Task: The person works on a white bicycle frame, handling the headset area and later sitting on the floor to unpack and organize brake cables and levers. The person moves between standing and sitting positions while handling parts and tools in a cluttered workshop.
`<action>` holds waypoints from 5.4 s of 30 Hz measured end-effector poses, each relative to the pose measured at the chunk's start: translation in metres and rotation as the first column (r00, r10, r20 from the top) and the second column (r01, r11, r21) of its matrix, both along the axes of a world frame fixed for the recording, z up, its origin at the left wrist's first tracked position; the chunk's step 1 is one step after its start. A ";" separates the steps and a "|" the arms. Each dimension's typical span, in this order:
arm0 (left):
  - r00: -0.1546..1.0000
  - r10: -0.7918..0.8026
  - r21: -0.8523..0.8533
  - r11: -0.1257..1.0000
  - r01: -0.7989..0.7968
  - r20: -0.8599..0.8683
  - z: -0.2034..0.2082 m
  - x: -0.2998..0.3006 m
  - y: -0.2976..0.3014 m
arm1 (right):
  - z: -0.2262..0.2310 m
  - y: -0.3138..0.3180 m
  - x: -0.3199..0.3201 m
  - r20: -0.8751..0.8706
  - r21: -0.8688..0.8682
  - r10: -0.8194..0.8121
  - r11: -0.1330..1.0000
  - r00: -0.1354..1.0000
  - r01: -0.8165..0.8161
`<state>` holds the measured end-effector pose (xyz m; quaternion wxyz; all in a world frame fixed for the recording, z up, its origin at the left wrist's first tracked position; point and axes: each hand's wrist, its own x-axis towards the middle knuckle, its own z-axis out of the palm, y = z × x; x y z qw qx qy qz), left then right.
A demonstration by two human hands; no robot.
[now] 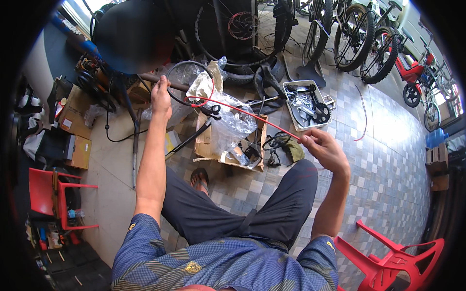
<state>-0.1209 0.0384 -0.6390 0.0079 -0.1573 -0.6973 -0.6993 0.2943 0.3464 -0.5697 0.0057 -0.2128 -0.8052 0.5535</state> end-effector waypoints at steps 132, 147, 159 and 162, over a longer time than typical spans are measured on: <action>0.809 -0.061 0.475 0.834 -0.280 0.585 -0.039 -0.074 -0.109 | -0.159 0.095 -0.092 -0.329 0.376 -0.242 0.853 0.913 0.362; 0.744 -0.234 0.571 0.787 -0.233 0.626 -0.011 -0.012 -0.044 | -0.055 -0.014 -0.163 -0.583 -0.665 -0.428 0.740 0.691 -0.103; 0.620 -0.785 -0.764 0.408 0.500 -0.013 -0.087 0.092 0.037 | 0.044 -0.047 -0.204 -0.540 -0.838 -0.639 0.349 0.548 -0.419; 0.544 -0.824 -0.660 0.323 0.679 0.156 -0.092 0.116 0.058 | 0.052 -0.027 -0.209 -0.536 -0.822 -0.694 0.300 0.480 -0.484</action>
